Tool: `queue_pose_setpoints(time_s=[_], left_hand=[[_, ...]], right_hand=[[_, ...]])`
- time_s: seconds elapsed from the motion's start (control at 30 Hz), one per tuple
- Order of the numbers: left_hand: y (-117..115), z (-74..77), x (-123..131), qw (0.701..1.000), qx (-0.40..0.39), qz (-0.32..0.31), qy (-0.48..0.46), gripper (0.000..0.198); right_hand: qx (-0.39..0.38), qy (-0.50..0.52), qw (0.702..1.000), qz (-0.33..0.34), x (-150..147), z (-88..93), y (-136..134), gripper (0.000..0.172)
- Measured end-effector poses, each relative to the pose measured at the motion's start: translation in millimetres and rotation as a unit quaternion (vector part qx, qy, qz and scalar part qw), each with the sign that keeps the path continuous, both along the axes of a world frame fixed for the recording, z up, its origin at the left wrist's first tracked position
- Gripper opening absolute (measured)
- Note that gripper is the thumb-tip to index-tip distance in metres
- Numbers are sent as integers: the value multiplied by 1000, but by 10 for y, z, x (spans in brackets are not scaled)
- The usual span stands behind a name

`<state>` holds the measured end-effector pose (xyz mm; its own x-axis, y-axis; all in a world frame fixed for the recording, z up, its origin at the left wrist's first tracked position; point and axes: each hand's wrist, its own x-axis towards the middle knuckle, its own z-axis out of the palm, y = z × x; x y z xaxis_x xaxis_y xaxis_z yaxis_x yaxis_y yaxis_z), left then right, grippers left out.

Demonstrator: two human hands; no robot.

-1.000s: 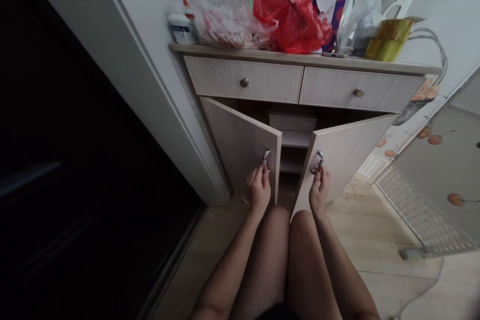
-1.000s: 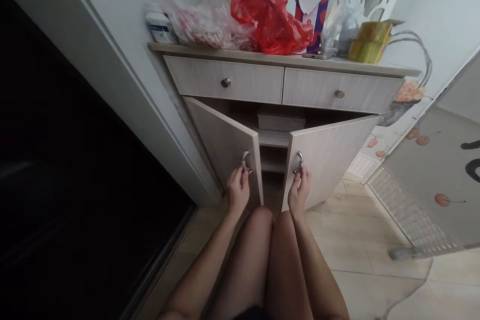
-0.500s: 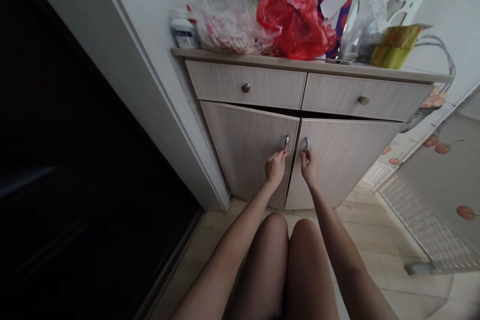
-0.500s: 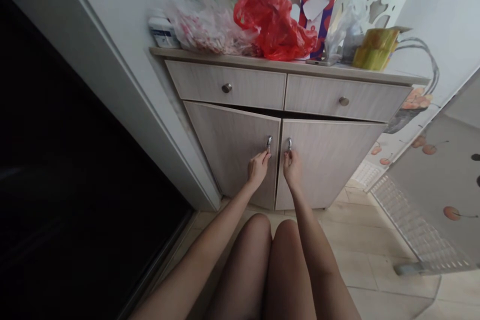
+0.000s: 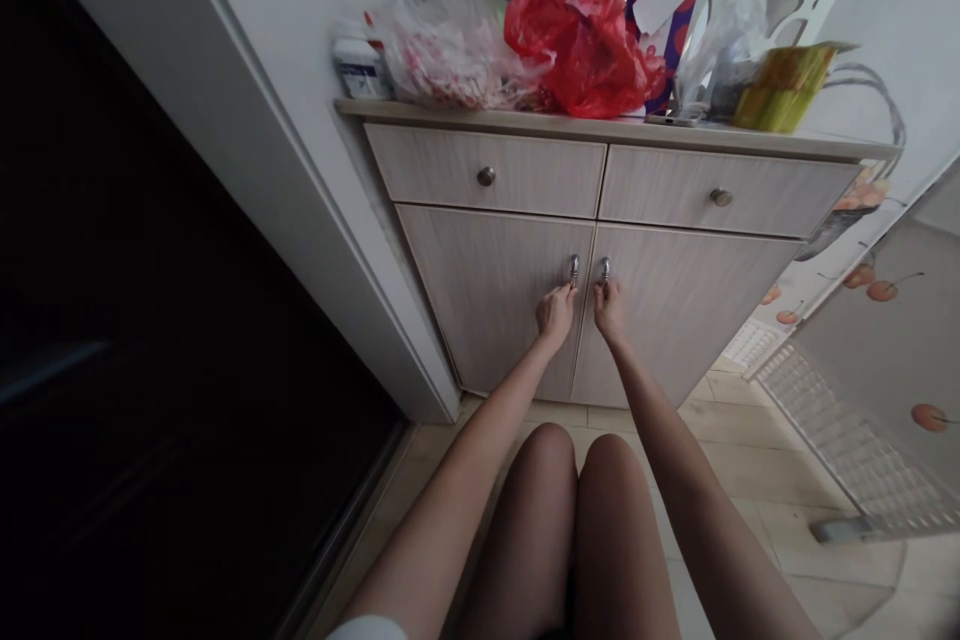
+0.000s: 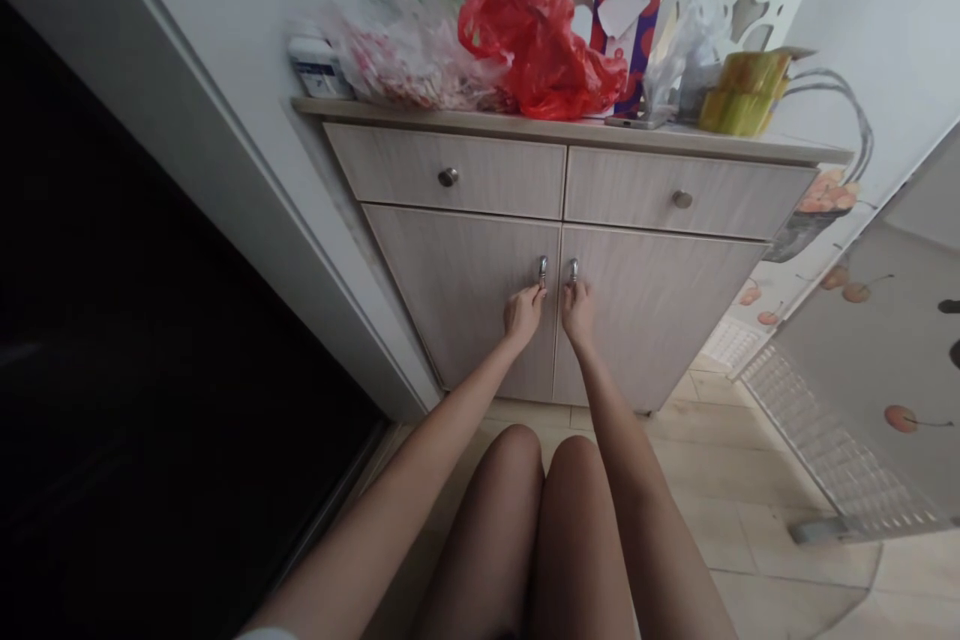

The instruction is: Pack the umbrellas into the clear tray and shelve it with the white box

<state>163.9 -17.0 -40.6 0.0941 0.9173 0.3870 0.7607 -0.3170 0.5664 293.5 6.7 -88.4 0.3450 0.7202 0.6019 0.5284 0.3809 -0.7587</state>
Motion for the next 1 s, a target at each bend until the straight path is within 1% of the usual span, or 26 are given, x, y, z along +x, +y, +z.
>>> queue_pose_setpoints(time_s=[0.23,0.37,0.43,0.5,0.53,0.57,0.6,0.63,0.67,0.7,0.73,0.77,0.8,0.83,0.87,0.9,0.93,0.97,1.0], left_hand=[[92,17,10,1000,-15,1,0,34],[109,17,14,1000,-1,1,-4,33],[119,20,10,1000,-2,-10,-21,31],[105,11,-24,998,-14,-21,-63,26],[78,-2,-62,994,-29,-23,-101,24],[34,-22,-117,987,-54,-27,-152,24],[-29,-48,-189,972,-90,-35,-213,27],[-111,-80,-277,948,-137,-58,-280,34],[-208,-114,-375,912,-191,-98,-348,42],[-317,-146,-478,864,-244,-154,-413,49],[-432,-171,-576,804,-288,-217,-472,56],[-546,-187,-661,742,-314,-271,-527,59],[-655,-190,-727,684,-321,-309,-578,61],[-751,-180,-768,635,-311,-327,-627,60],[-831,-157,-784,598,-291,-327,-671,59],[-892,-125,-775,572,-266,-317,-708,57],[-933,-87,-746,554,-243,-304,-736,56],[-956,-48,-704,543,-226,-292,-755,55],[-962,-12,-653,538,-215,-281,-765,55]], right_hand=[[-25,2,1000,-19,7,15,86,28],[-24,15,1000,5,25,72,92,30],[-33,44,998,29,34,114,55,33],[-41,96,993,48,53,140,-52,41],[-48,127,990,48,72,141,-142,46],[-59,160,985,43,99,134,-258,52],[-76,194,977,39,136,122,-399,57],[-99,230,967,45,181,108,-563,61],[-126,268,953,71,232,98,-742,64],[-151,308,932,121,286,98,-928,68],[-168,347,904,186,340,113,-1113,74],[-171,381,874,249,390,145,-1287,79],[-165,408,846,301,433,195,-1441,84],[-152,429,822,342,466,260,-1568,88],[-134,445,805,369,488,334,-1662,90],[-114,456,794,386,500,409,-1722,90],[-95,464,787,396,503,478,-1748,89],[-78,470,783,401,499,534,-1745,87],[-63,476,779,402,489,572,-1717,84]])
